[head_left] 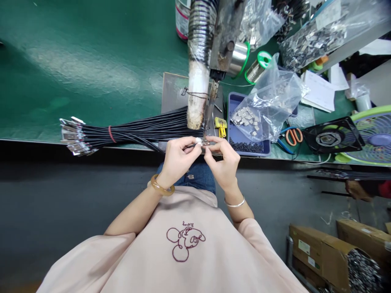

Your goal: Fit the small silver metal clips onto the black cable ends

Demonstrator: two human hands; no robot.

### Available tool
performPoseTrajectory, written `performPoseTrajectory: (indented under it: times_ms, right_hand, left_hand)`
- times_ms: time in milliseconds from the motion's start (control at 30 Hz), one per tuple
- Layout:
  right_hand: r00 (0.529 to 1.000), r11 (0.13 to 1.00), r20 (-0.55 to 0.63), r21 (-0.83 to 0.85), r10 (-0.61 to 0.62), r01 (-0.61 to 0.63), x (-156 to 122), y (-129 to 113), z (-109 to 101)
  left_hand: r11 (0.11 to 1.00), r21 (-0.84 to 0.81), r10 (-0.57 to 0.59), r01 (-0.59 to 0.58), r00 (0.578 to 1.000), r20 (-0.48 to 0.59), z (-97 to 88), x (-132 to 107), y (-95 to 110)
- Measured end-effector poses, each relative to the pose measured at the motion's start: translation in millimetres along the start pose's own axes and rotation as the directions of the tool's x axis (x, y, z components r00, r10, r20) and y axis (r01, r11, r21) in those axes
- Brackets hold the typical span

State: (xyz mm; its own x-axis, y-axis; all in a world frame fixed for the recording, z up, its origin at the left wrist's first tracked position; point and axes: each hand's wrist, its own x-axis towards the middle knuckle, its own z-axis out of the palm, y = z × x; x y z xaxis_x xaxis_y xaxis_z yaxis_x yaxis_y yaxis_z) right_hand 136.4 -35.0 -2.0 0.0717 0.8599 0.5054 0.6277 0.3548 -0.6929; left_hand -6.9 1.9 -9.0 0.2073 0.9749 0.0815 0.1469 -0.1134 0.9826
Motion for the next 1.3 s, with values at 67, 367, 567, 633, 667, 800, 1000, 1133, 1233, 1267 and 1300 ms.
performPoseTrajectory:
  times_ms: [67,367,567,633,667,800,1000,1133,1233,1267,1300]
  right_hand:
    - [0.997,0.996,0.017,0.051,0.075,-0.075,0.4,0.9,-0.7]
    - [0.974,0.960,0.077,0.168,0.213,-0.223,-0.8,1.7,-2.6]
    - [0.994,0.991,0.025,0.077,0.108,-0.109,1.6,-0.8,-0.4]
    - [0.995,0.992,0.019,0.076,0.099,-0.100,2.9,-1.1,-0.2]
    - [0.996,0.993,0.014,0.076,0.093,-0.094,3.4,-1.3,-0.2]
    - [0.998,0.997,0.006,0.051,0.054,-0.055,2.7,-2.5,-0.8]
    - [0.999,1.000,0.033,-0.008,-0.017,0.017,-3.2,-0.9,-3.3]
    - [0.999,0.999,0.039,-0.023,-0.021,0.022,-4.6,1.0,-3.8]
    - [0.999,1.000,0.033,-0.017,-0.009,0.010,-4.6,1.7,-3.0]
    - [1.000,1.000,0.031,-0.015,-0.003,0.004,-4.2,1.8,-2.6]
    - [0.999,1.000,0.031,-0.013,0.005,-0.005,-3.5,1.8,-2.3]
  left_hand:
    - [1.000,0.009,0.000,0.000,1.000,-0.004,0.1,0.1,-0.2]
    - [1.000,-0.002,-0.007,0.007,1.000,-0.007,0.8,-1.6,1.1]
    - [0.999,0.044,0.009,-0.008,0.999,-0.034,1.7,-0.3,2.3]
    - [0.998,0.054,0.018,-0.016,0.999,-0.046,1.7,-0.2,2.8]
    - [0.998,0.058,0.026,-0.023,0.998,-0.050,1.6,0.0,3.4]
    - [0.996,0.074,0.048,-0.044,0.997,-0.056,1.4,1.1,6.8]
    - [0.999,0.040,-0.029,0.029,1.000,0.006,2.6,2.0,6.8]
    - [0.998,0.047,-0.042,0.041,0.999,0.015,2.9,1.0,5.6]
    - [0.998,0.052,-0.035,0.034,0.999,0.016,2.6,0.6,5.6]
    - [0.998,0.049,-0.033,0.032,0.999,0.016,2.5,0.6,5.7]
    - [0.998,0.048,-0.030,0.030,0.999,0.013,2.3,0.6,5.9]
